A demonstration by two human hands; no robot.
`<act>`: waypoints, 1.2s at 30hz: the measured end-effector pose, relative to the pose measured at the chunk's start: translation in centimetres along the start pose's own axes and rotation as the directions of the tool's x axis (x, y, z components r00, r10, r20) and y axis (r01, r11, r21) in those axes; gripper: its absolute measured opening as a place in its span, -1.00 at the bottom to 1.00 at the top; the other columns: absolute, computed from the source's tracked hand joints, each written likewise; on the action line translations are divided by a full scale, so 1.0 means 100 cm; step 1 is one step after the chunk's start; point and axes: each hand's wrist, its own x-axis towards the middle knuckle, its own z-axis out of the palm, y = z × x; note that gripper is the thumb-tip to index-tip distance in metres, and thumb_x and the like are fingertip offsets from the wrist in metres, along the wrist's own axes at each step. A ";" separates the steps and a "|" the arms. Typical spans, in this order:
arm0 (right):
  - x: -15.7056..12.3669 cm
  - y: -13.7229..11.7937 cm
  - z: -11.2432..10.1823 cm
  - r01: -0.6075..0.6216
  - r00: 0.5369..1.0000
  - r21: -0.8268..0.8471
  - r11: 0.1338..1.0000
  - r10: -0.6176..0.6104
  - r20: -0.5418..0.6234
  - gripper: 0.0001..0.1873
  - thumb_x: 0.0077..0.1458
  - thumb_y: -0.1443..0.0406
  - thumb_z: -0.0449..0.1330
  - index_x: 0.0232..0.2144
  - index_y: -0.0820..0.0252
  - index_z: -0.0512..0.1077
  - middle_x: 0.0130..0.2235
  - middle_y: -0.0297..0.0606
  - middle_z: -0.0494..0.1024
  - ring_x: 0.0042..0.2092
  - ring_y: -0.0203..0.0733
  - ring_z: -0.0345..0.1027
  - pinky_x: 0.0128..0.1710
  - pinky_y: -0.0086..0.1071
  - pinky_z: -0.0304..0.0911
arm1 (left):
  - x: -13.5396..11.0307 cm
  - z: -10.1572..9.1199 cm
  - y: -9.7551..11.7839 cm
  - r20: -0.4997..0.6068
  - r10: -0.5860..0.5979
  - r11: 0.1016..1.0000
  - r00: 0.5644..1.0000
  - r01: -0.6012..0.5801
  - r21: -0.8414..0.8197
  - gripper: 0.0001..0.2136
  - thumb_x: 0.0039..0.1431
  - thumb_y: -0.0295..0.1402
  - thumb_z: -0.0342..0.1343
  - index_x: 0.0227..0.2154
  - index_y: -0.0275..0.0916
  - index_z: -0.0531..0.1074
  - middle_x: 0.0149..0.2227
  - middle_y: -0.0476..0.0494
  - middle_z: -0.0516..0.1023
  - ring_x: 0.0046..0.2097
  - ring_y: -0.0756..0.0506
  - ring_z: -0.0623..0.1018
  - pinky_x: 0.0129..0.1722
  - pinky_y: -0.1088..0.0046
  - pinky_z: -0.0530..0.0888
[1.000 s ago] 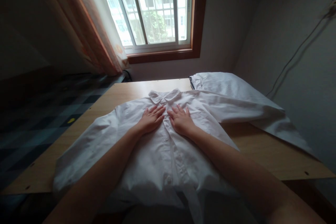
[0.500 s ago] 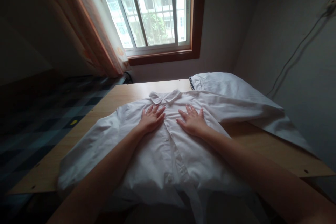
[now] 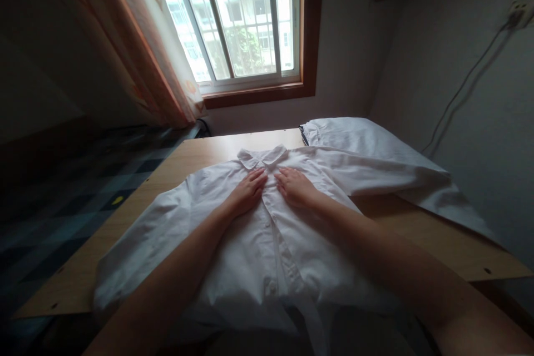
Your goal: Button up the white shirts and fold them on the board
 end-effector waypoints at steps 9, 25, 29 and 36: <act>0.046 0.013 0.011 -0.185 0.981 0.054 0.981 0.181 0.071 -0.41 0.33 0.05 -0.15 0.32 0.06 0.14 0.40 -0.24 0.04 0.40 -0.07 -0.18 0.35 0.09 -0.33 | -0.003 0.001 0.003 0.138 -0.112 0.993 0.984 0.108 0.043 -0.47 0.35 -0.29 -0.20 0.33 -0.38 0.09 0.39 -0.23 0.06 0.40 -0.12 0.06 0.38 0.31 0.00; 0.075 0.042 0.013 -0.367 0.929 -0.007 0.930 0.367 0.038 -0.38 0.32 0.08 -0.21 0.34 0.13 0.10 0.41 -0.16 -0.03 0.41 -0.02 -0.23 0.33 0.01 -0.24 | -0.005 -0.004 0.008 0.138 -0.145 0.989 0.980 0.143 0.023 -0.47 0.36 -0.07 -0.23 0.31 -0.16 0.15 0.39 -0.15 0.07 0.40 -0.12 0.05 0.37 0.13 -0.05; 0.081 0.044 0.017 -0.417 0.909 0.010 0.909 0.416 0.039 -0.33 0.32 0.06 -0.25 0.36 0.21 0.04 0.42 -0.11 -0.08 0.42 -0.02 -0.28 0.34 0.04 -0.30 | -0.005 -0.005 0.008 0.148 -0.154 0.988 0.977 0.152 0.022 -0.45 0.36 -0.05 -0.24 0.31 -0.18 0.14 0.39 -0.14 0.05 0.40 -0.13 0.04 0.37 0.15 -0.06; 0.078 0.037 0.020 -0.555 0.825 0.028 0.831 0.555 -0.112 -0.36 0.29 0.11 -0.18 0.31 0.26 0.15 0.37 -0.01 0.08 0.40 0.06 -0.16 0.33 0.08 -0.32 | -0.007 -0.008 0.008 0.187 -0.181 0.984 0.966 0.176 0.039 -0.39 0.34 0.05 -0.27 0.34 -0.13 0.09 0.41 -0.11 0.00 0.42 -0.15 -0.02 0.38 0.12 -0.11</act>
